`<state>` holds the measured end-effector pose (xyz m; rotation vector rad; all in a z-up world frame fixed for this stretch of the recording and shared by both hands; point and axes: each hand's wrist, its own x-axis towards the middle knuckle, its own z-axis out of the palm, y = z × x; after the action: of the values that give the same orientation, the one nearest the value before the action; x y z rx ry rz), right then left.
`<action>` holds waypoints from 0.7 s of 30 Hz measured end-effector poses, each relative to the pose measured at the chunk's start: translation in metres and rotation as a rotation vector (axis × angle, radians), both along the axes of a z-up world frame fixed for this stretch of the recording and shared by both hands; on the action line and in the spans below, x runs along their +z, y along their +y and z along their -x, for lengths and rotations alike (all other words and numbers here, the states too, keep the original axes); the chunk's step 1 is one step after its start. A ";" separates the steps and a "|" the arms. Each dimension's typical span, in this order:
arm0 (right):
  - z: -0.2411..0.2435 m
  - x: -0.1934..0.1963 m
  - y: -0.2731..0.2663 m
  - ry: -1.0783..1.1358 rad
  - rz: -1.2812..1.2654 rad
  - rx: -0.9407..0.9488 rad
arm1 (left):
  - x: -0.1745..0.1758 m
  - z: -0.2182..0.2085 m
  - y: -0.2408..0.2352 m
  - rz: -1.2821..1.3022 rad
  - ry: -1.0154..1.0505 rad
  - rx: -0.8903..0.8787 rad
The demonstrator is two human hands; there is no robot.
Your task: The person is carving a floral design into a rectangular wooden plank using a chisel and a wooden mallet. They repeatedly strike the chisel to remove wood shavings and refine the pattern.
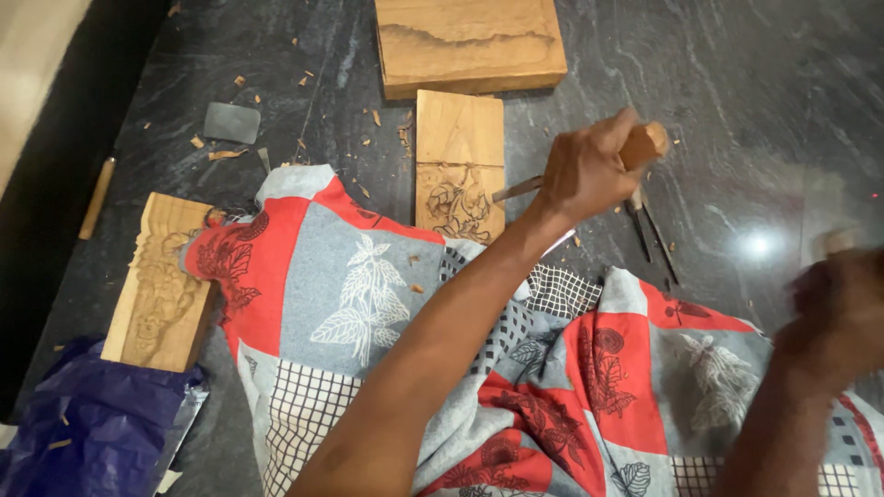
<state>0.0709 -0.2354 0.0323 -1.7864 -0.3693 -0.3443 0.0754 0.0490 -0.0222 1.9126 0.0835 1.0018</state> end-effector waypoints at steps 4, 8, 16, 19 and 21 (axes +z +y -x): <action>-0.062 -0.008 0.019 0.163 -0.121 0.167 | -0.004 -0.010 0.000 0.033 -0.005 0.026; -0.067 -0.004 0.041 -0.310 0.676 0.308 | -0.011 -0.015 0.002 0.022 0.013 0.030; -0.052 0.019 0.078 -0.182 0.462 0.157 | -0.008 -0.011 0.003 -0.010 0.015 0.081; -0.019 0.015 0.072 -0.170 0.605 0.103 | 0.000 0.016 0.002 -0.007 -0.068 0.053; 0.005 0.014 0.066 0.021 0.393 0.025 | 0.008 0.034 -0.002 -0.008 -0.141 0.033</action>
<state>0.0664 -0.1695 0.0464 -2.1650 -0.4680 -0.2462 0.0411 0.0466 -0.0142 1.8473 0.0290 1.1578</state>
